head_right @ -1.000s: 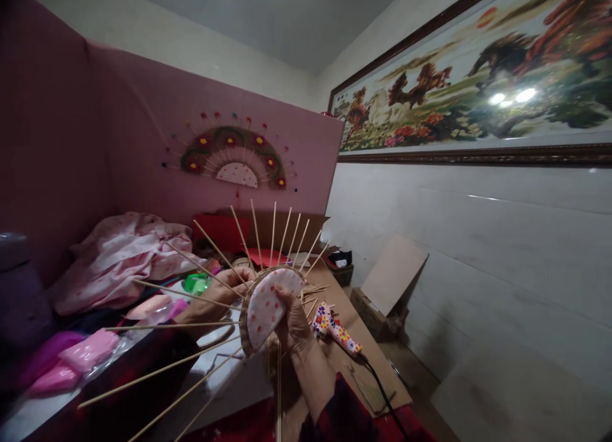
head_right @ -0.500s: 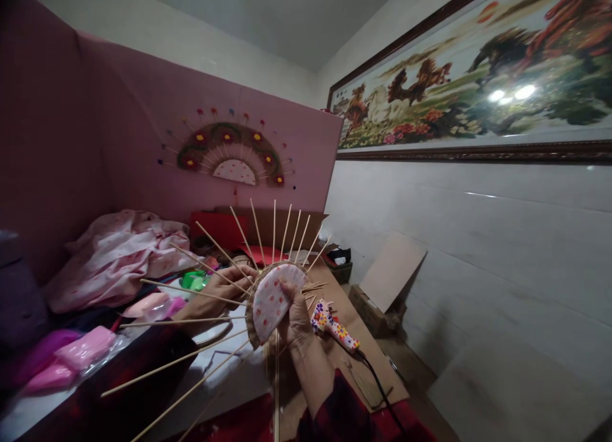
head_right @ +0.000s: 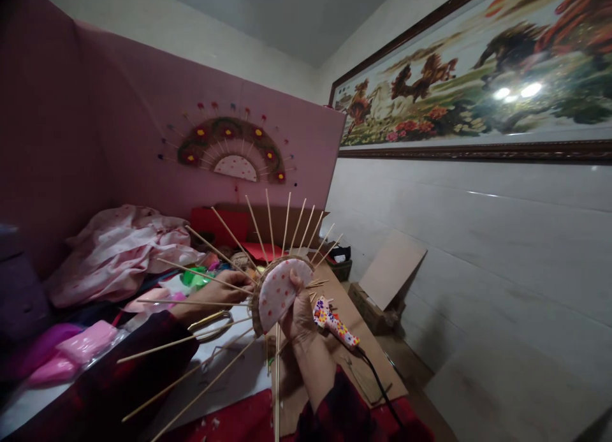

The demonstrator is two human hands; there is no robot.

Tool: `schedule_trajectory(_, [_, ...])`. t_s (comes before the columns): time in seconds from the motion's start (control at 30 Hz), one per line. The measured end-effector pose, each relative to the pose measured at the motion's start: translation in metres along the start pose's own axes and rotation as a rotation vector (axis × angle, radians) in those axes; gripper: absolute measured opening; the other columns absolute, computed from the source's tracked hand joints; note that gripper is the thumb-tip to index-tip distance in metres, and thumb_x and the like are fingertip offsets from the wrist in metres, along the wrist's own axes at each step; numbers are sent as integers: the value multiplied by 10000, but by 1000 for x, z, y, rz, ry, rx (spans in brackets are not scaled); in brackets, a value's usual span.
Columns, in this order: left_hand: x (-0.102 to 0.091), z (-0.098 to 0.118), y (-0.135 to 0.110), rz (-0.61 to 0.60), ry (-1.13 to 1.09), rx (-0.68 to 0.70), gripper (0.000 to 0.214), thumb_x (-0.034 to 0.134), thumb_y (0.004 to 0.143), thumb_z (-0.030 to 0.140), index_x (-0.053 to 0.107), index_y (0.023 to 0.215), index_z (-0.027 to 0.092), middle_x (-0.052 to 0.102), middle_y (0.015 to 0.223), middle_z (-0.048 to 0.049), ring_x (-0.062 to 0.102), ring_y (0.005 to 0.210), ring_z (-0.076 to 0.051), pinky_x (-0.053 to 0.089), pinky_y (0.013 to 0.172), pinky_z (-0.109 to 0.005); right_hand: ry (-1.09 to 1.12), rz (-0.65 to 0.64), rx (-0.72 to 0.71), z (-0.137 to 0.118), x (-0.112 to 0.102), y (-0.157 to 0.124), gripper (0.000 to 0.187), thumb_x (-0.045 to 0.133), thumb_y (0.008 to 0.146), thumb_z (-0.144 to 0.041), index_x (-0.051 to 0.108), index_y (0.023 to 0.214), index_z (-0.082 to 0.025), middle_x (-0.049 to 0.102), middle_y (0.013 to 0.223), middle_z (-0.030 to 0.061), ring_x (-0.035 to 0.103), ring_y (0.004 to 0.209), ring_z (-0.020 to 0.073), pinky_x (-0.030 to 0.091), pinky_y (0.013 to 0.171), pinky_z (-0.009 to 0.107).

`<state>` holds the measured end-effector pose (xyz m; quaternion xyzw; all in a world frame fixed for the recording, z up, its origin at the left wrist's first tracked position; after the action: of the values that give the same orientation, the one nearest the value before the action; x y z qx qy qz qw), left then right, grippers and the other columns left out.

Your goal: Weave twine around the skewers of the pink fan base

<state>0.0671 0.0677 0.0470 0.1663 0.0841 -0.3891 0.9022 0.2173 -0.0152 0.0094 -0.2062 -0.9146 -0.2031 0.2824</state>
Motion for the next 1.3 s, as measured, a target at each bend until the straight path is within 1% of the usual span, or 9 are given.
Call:
schedule_trajectory(0.13, [0, -3, -2, -57, 56, -4, 212, 609, 645, 289, 560, 505, 137, 427, 478, 24, 306, 450, -74, 210, 435, -213, 1, -28, 17, -5, -3, -11, 286, 511, 805, -337, 587, 994, -138, 641, 915, 50, 608, 860, 147, 513, 710, 313])
schedule_trajectory(0.27, [-13, -12, -11, -146, 233, -125, 116, 601, 570, 187, 587, 457, 159, 444, 411, 28, 333, 393, -82, 199, 403, -211, 21, -27, 13, -17, -2, -16, 273, 527, 769, -315, 597, 985, -163, 659, 881, 42, 618, 846, 147, 515, 673, 286])
schedule_trajectory(0.47, [-53, -13, -16, 246, 426, -37, 227, 599, 437, 30, 486, 318, 188, 360, 325, 44, 347, 374, -91, 250, 440, -226, 36, -20, 10, -22, 24, 8, 315, 482, 846, -374, 562, 997, -109, 614, 951, 65, 601, 820, 138, 500, 730, 332])
schedule_trajectory(0.53, [-48, 0, -12, 272, 287, 56, 122, 622, 483, 72, 597, 467, 191, 513, 472, 4, 486, 524, -140, 336, 529, -232, 36, -24, 20, -21, 24, 5, 313, 487, 840, -378, 569, 988, -115, 614, 962, 65, 599, 841, 143, 501, 734, 336])
schedule_trajectory(0.6, [-30, 14, -9, 172, 13, 135, 168, 659, 545, 152, 667, 710, 184, 615, 691, -39, 560, 726, -181, 392, 665, -260, 34, -30, 33, -20, 19, -5, 299, 515, 809, -374, 589, 963, -128, 625, 967, 62, 600, 876, 154, 509, 728, 337])
schedule_trajectory(0.73, [13, 29, -12, -89, -503, 34, 360, 615, 707, 337, 581, 1027, 176, 614, 830, -68, 572, 717, -154, 420, 682, -287, 33, -45, 76, -22, 8, -28, 263, 569, 742, -358, 613, 909, -160, 641, 935, 48, 595, 915, 173, 523, 706, 331])
schedule_trajectory(0.77, [19, 29, -13, -75, -528, 8, 371, 610, 716, 362, 573, 1031, 169, 608, 822, -65, 565, 692, -143, 419, 651, -271, 36, -47, 87, -22, 7, -31, 258, 572, 745, -354, 613, 907, -158, 642, 931, 48, 596, 909, 172, 521, 707, 331])
schedule_trajectory(1.1, [19, 28, -7, 99, -286, 24, 348, 681, 620, 342, 696, 856, 86, 617, 650, -54, 473, 515, -94, 340, 486, -214, 107, -36, 136, -13, 13, -17, 282, 497, 846, -325, 549, 1028, -116, 587, 1001, 67, 583, 860, 147, 500, 735, 335])
schedule_trajectory(1.3, [1, 18, -5, 49, -204, -38, 284, 667, 608, 226, 705, 857, 94, 611, 619, -38, 437, 480, -72, 329, 470, -213, 132, -17, 130, -5, 11, 7, 279, 487, 852, -316, 534, 1046, -120, 576, 1002, 64, 578, 850, 144, 498, 729, 331])
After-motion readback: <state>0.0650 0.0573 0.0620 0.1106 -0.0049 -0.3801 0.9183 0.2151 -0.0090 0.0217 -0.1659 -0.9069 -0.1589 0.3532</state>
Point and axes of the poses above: each hand's wrist, its own y-axis towards the middle knuckle, its own x-axis out of the palm, z = x × y, the point moved 3 cm from there along y, towards the middle knuckle
